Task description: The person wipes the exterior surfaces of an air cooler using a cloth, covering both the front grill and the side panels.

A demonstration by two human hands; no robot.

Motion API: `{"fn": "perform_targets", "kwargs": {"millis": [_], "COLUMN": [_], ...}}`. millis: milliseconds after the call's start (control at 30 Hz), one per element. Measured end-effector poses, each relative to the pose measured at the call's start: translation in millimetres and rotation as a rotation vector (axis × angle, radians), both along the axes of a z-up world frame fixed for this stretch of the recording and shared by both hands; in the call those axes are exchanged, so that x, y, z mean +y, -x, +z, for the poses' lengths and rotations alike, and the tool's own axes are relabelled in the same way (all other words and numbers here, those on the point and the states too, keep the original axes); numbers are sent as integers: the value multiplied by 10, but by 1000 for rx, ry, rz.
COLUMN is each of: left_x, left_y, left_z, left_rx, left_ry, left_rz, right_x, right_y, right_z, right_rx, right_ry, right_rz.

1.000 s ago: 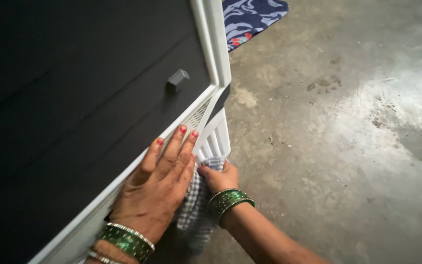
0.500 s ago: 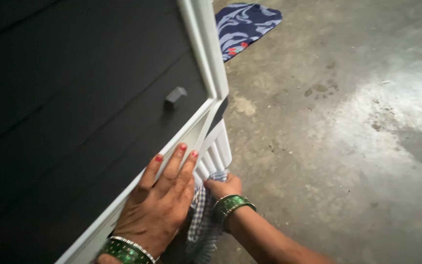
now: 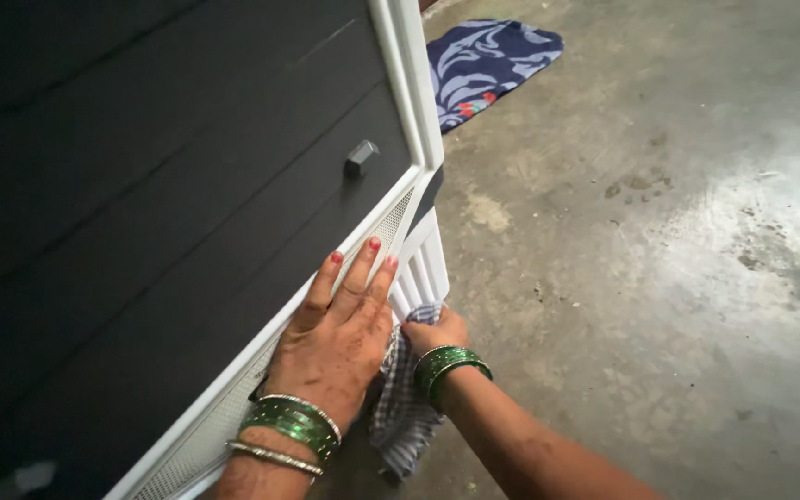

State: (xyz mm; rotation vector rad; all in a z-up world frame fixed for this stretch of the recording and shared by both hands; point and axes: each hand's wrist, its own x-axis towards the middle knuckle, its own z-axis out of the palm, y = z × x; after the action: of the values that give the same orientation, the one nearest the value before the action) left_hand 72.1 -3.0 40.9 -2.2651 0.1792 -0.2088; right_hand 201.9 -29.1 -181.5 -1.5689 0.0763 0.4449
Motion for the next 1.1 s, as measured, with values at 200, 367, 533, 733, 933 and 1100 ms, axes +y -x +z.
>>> {"fn": "perform_targets", "kwargs": {"millis": [200,367,533,733,933,1100], "left_x": [132,253,347,349,397,381], "left_y": [444,577,497,522,481,417], "left_z": [100,-44,-180,-197,-273,-285], "left_rx": [-60,-32,-112,-99,-190,-204], "left_ry": [177,36,127,81,101,130], "left_rz": [-85,-44,-85,-40,-104,-118], "right_x": [-41,7,92,114,61,123], "right_y": [145,323,255,185,260,220], "right_z": [129,427,-71,-176,90,-354], "right_rx": [-27,-106,-107,79,-139,-23], "right_ry": [-104,-284,117,-57,-96,290], "right_rz": [16,-14,-55,-19,-45,-11]}}
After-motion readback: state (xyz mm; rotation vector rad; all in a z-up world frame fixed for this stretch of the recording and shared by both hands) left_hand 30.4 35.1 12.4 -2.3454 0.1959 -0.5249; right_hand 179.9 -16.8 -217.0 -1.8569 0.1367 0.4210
